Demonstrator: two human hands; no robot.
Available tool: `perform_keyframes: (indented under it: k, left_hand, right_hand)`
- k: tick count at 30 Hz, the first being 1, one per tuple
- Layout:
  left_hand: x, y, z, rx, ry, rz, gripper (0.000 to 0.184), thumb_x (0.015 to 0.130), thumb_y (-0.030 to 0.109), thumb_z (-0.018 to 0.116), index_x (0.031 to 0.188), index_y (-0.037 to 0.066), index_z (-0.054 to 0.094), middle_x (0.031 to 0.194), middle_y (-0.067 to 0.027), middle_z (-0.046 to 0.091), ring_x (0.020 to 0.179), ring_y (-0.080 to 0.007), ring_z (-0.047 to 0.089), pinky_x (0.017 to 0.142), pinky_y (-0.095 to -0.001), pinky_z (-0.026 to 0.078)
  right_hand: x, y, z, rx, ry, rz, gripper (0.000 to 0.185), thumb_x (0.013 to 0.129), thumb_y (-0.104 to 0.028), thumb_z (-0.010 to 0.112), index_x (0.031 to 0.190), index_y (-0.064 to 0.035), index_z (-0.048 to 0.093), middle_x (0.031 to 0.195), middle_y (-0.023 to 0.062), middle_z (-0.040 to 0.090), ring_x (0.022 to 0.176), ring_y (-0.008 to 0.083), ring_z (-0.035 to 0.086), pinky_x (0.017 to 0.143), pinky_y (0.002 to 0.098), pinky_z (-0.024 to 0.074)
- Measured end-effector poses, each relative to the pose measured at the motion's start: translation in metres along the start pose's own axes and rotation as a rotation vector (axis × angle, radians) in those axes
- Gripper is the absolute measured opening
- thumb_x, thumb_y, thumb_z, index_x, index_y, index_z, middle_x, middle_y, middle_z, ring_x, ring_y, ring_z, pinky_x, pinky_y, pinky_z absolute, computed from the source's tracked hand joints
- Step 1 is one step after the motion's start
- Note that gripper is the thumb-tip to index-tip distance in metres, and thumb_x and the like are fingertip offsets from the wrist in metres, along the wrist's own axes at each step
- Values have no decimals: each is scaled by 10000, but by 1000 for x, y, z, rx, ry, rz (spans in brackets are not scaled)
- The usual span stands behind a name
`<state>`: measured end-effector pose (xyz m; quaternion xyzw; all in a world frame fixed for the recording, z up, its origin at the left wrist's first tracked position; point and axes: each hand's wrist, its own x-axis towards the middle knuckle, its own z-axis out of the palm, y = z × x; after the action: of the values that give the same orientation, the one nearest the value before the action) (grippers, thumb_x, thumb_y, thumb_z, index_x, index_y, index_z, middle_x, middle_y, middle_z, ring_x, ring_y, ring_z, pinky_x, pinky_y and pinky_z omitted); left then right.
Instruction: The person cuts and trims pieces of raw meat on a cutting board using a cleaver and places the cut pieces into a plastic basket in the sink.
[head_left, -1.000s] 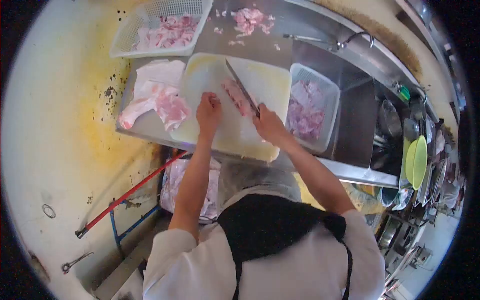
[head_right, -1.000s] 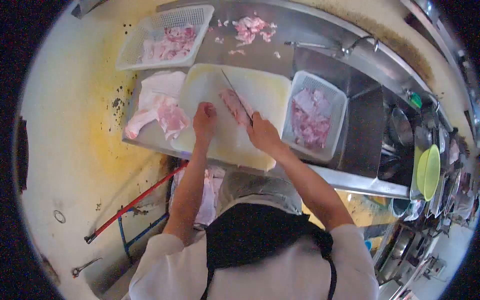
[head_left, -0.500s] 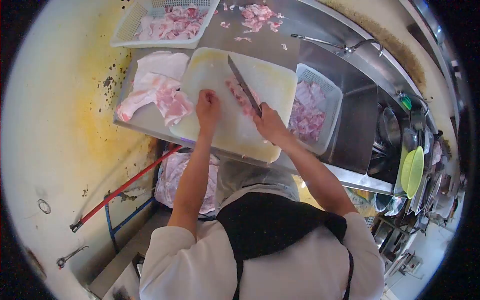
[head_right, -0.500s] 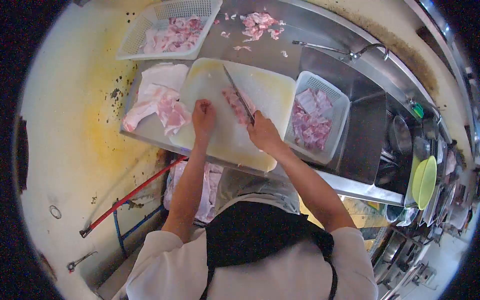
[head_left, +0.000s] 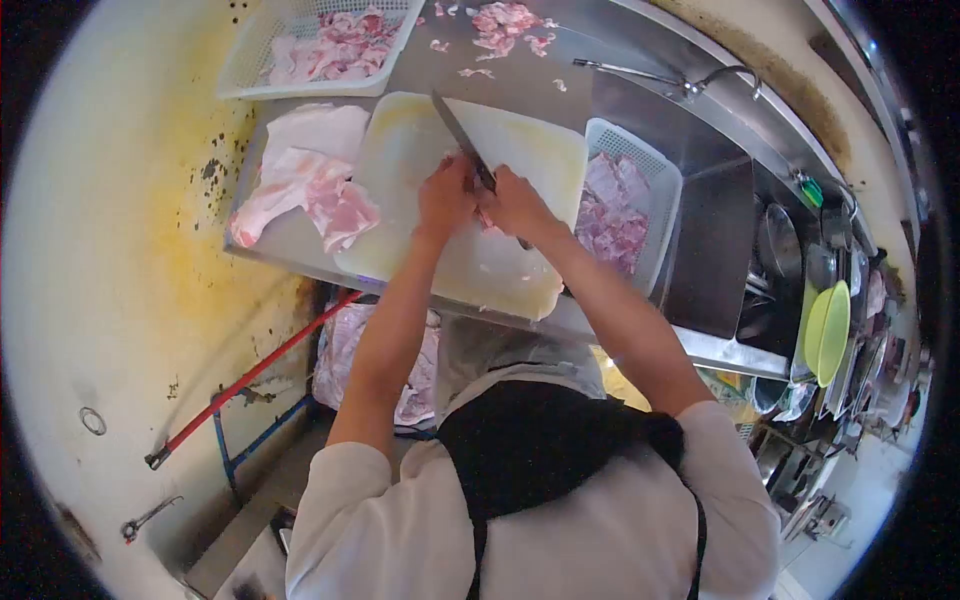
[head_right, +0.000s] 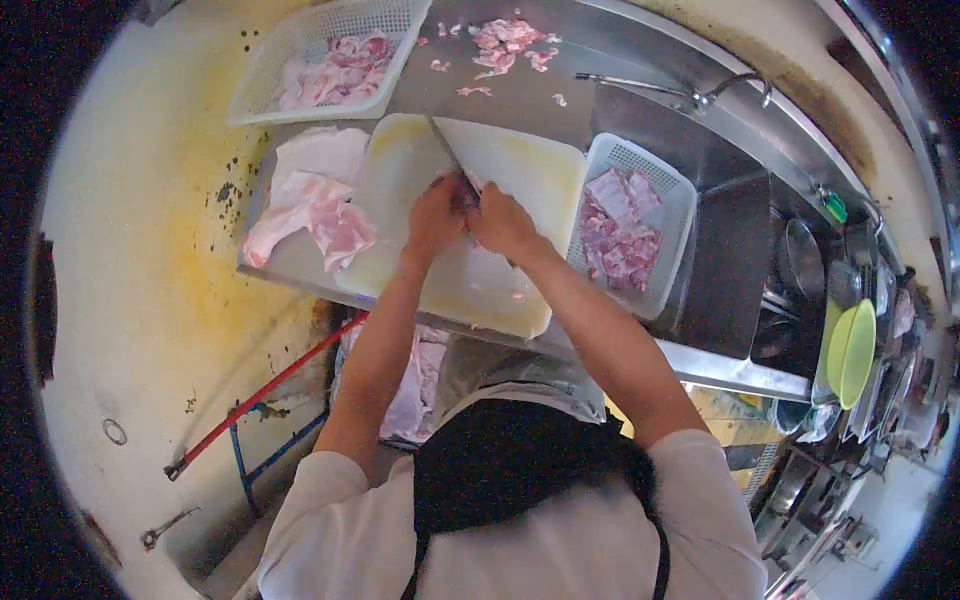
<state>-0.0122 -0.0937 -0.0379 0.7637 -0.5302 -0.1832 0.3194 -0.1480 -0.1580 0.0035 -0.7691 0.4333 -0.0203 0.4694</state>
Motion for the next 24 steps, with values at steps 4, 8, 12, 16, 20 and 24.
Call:
perform_keyframes:
  k: [4, 8, 12, 16, 20, 24]
  left_hand:
    - [-3, -17, -4, -113, 67, -13, 267, 786, 134, 658, 1044, 91, 603, 953, -171, 683, 884, -407, 656, 788, -502, 517]
    - [-3, -18, -18, -116, 137, -164, 282, 812, 240, 678, 1047, 93, 626, 911, -160, 706, 877, -390, 673, 803, -478, 526]
    - [19, -9, -5, 227, -38, -57, 371, 817, 330, 669, 1080, 70, 649, 896, -177, 700, 868, -377, 678, 787, -473, 534]
    - [42, 35, 16, 579, -574, 106, 360, 786, 371, 673, 990, 76, 689, 883, -159, 705, 836, -361, 687, 736, -480, 535]
    - [-10, 58, 60, 354, -518, 460, 306, 728, 353, 694, 781, 52, 715, 845, -139, 721, 764, -314, 690, 686, -483, 528]
    - [35, 107, 11, -16, -847, 184, 272, 804, 292, 682, 844, 23, 680, 759, -120, 703, 734, -218, 680, 679, -418, 532]
  right_hand:
    - [-43, 4, -8, -170, 19, 41, 397, 921, -267, 583, 1113, 60, 465, 949, 359, 638, 914, 521, 632, 825, 593, 495]
    - [-169, 88, -11, -80, 64, -109, 372, 959, -283, 552, 1161, 14, 454, 949, 308, 651, 902, 520, 623, 825, 601, 479]
    - [-258, 69, -72, 49, -267, 381, 365, 948, -315, 614, 1128, -16, 508, 866, 236, 660, 797, 435, 649, 733, 516, 481]
    - [-289, 111, -64, 115, -35, 336, 308, 931, -265, 647, 1054, -4, 539, 792, 214, 646, 746, 387, 648, 682, 465, 479]
    - [-299, 145, -42, 237, 280, 314, 271, 909, -203, 671, 1037, 2, 548, 756, 206, 633, 710, 376, 641, 655, 443, 482]
    - [-294, 139, -56, 357, 363, 345, 254, 906, -174, 671, 1050, -7, 545, 726, 194, 619, 650, 353, 627, 609, 424, 486]
